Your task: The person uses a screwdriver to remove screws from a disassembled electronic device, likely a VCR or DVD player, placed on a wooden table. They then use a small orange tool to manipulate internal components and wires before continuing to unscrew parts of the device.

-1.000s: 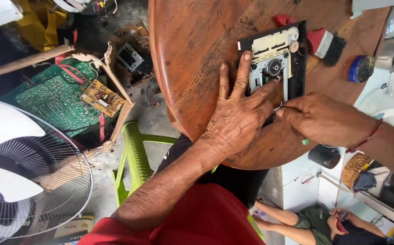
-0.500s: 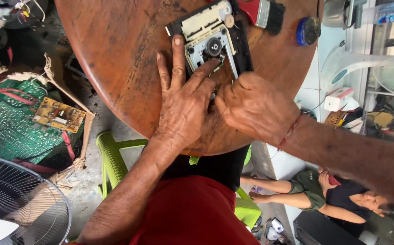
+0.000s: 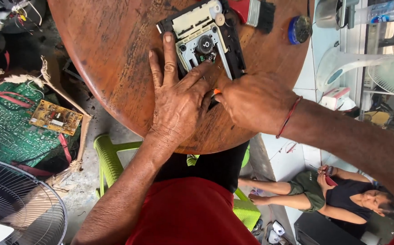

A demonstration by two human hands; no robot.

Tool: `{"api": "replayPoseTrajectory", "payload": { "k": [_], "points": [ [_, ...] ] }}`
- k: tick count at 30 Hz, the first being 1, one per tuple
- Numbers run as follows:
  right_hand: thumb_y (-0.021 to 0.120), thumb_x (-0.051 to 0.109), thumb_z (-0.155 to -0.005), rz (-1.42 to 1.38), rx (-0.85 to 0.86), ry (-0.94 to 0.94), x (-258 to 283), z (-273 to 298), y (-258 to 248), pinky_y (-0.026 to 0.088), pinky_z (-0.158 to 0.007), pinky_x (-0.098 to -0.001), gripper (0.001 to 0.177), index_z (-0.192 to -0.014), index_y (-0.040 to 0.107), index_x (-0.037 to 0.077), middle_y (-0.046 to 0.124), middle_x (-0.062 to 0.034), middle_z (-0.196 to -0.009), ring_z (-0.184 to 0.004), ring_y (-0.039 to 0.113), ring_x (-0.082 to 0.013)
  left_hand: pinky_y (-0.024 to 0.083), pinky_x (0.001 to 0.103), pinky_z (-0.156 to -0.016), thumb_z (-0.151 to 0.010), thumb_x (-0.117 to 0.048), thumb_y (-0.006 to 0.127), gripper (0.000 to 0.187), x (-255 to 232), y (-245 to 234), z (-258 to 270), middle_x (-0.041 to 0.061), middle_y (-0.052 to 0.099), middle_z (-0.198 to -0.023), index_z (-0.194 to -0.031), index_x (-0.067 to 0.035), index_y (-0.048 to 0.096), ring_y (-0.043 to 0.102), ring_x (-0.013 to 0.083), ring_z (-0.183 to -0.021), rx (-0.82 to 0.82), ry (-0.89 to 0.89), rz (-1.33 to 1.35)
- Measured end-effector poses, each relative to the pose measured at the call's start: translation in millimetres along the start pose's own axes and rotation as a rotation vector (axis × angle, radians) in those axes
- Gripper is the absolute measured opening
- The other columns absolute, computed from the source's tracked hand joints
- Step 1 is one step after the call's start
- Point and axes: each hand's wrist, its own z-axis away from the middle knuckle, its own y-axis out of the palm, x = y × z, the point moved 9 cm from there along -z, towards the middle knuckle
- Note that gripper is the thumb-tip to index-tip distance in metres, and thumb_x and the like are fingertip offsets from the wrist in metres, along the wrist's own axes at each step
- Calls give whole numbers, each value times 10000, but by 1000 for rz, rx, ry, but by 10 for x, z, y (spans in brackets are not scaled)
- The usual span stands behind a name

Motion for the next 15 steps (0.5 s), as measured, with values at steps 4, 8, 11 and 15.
{"api": "replayPoseTrajectory", "payload": {
  "k": [4, 8, 11, 15],
  "points": [
    [591, 109, -985, 384, -71, -171, 211, 60, -51, 604, -747, -406, 127, -1112, 581, 110, 617, 42, -593, -533, 657, -177, 58, 868, -1132, -1042, -270, 620, 303, 11, 1, 1, 81, 627, -1454, -1178, -32, 751, -21, 517, -1454, 14, -24, 8],
    [661, 189, -1009, 763, -394, -374, 384, 108, -50, 483, -665, -265, 57, -1007, 608, 168, 512, 83, -558, -490, 534, -90, 54, 842, -1151, -996, -231, 653, 275, 31, -30, 6, 29, 662, -1417, -1154, -51, 788, -18, 480, -1466, -11, -19, 27],
    [600, 466, -1065, 285, -325, -230, 225, 148, -198, 626, -727, -452, 427, -1206, 516, 71, 692, -45, -873, -698, 728, -246, 57, 850, -1145, -964, -428, 762, 293, 58, 69, 25, 22, 628, -1468, -1059, -154, 807, -42, 491, -1460, 15, -16, -51],
    [430, 428, -1152, 70, -327, -50, 104, 179, -171, 525, -392, -493, 343, -1089, 506, 100, 628, -57, -588, -461, 640, -324, 47, 836, -1162, -1036, -360, 677, 317, 24, 23, 43, 26, 651, -1433, -1096, -80, 815, -15, 506, -1461, -5, -17, -45]
  ]
}}
